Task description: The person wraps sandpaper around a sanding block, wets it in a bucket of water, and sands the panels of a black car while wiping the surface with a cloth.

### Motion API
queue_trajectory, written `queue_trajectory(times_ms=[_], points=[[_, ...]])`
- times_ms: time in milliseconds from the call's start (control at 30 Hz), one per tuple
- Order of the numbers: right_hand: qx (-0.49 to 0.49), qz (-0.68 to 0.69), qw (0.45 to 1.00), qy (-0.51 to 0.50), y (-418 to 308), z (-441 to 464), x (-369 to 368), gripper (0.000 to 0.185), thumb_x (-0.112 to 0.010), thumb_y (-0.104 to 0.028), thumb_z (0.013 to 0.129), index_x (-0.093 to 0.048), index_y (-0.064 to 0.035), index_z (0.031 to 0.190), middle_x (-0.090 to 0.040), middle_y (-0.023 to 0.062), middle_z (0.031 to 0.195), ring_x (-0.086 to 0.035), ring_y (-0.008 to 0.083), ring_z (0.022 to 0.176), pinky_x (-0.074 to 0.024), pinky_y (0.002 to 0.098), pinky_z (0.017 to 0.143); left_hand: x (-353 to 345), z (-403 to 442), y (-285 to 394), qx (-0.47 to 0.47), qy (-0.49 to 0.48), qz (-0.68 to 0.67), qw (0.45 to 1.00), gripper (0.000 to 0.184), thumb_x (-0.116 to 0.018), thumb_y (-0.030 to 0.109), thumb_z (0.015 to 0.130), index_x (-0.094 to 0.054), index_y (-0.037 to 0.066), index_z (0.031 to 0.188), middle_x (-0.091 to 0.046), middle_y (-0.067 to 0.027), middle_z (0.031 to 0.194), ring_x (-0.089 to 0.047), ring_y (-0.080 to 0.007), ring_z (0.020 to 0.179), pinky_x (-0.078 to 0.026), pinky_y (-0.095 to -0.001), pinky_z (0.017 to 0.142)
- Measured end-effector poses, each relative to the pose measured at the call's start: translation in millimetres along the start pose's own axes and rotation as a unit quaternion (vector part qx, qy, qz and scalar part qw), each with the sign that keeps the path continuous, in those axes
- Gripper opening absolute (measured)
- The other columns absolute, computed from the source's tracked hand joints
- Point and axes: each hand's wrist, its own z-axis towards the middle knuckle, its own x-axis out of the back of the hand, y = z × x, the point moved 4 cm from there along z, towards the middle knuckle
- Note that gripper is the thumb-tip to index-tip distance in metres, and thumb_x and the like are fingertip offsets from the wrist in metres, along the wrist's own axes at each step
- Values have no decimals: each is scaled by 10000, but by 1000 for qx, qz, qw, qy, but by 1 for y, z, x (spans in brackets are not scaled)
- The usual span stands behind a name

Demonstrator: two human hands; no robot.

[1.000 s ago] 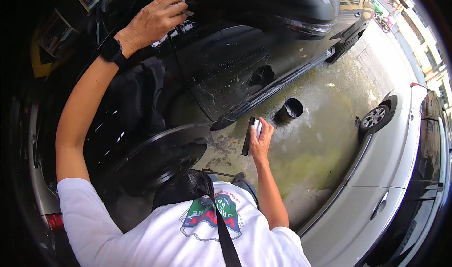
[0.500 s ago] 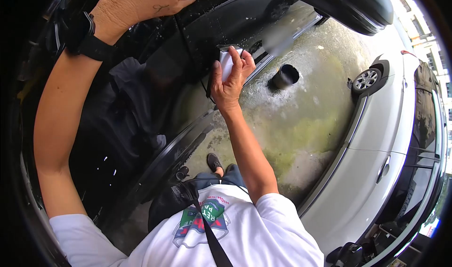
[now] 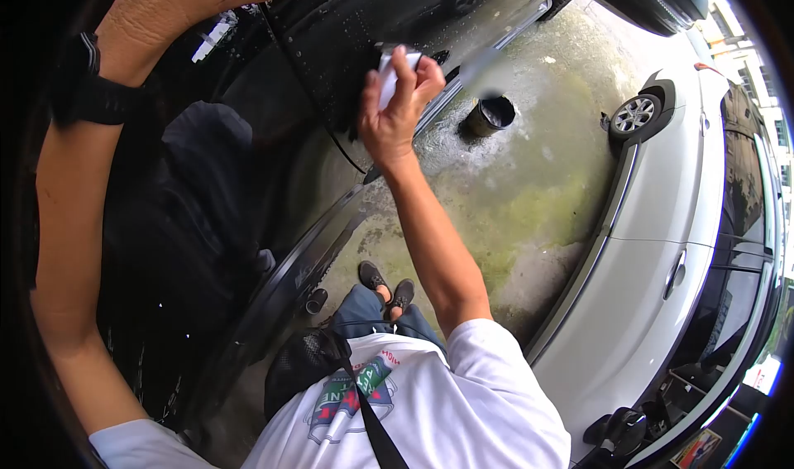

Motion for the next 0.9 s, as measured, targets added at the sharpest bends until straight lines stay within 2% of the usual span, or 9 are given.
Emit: queue_trajectory(times_ms=[133,233,300,567,633,733,767,833,900], points=[[7,33,999,-24,-1,-28,5,584,-748,-88,917,-537,-118,1461,-374,233,1361,-463,343,1205,-414,442,1059,2,5,6,17,-32,-6,999,89,-772,147,769,-801,102,839,-671,-39,897,-659,-213,953,-567,-345,894],[-44,-26,997,53,50,46,-8,477,-726,-143,966,-541,-123,1405,-397,240,1312,-471,366,1179,-413,447,1047,-3,5,5,21,-28,25,999,110,-787,146,758,-809,103,857,-674,-40,901,-657,-214,947,-564,-342,905],[-34,-29,998,52,67,81,-9,487,-748,-160,959,-533,-124,1394,-414,231,1267,-465,373,1173,-412,450,1038,-5,4,4,13,-20,7,1000,108,-795,137,751,-808,101,852,-676,-39,901,-655,-214,944,-564,-339,909],[34,89,995,-35,3,-57,4,636,-777,-88,861,-578,-156,1461,-330,264,1435,-423,426,1301,-414,487,1099,0,7,4,10,-52,13,999,167,-793,114,700,-814,91,864,-681,-40,905,-657,-216,955,-567,-344,908],[68,50,995,-48,-9,-25,2,642,-796,-98,835,-598,-147,1443,-321,282,1452,-413,446,1313,-432,492,1082,-1,8,4,4,-61,14,998,176,-792,112,693,-814,89,866,-681,-39,906,-657,-215,955,-569,-344,904],[112,48,990,-64,-44,32,-3,662,-817,-121,809,-606,-139,1436,-316,300,1460,-406,463,1317,-443,509,1065,-5,4,7,34,-27,-17,999,171,-795,114,699,-813,89,867,-682,-41,909,-658,-220,957,-572,-345,899],[122,47,989,-62,-50,41,-4,674,-824,-129,801,-604,-138,1437,-313,309,1466,-408,470,1317,-446,513,1057,-7,3,6,5,10,-2,1000,166,-795,113,700,-812,88,864,-684,-43,913,-660,-224,961,-573,-347,900],[135,49,988,-62,-49,34,-4,685,-832,-136,792,-602,-138,1438,-309,318,1471,-410,476,1317,-449,517,1050,-7,-2,4,-21,44,17,999,161,-794,111,702,-811,88,860,-687,-46,918,-662,-227,964,-573,-348,902],[124,33,989,-69,-24,-13,2,688,-835,-147,790,-601,-150,1437,-308,319,1484,-409,473,1332,-438,529,1055,-5,2,5,13,-9,5,1000,145,-784,104,710,-809,86,851,-693,-50,921,-669,-229,965,-576,-351,906]])
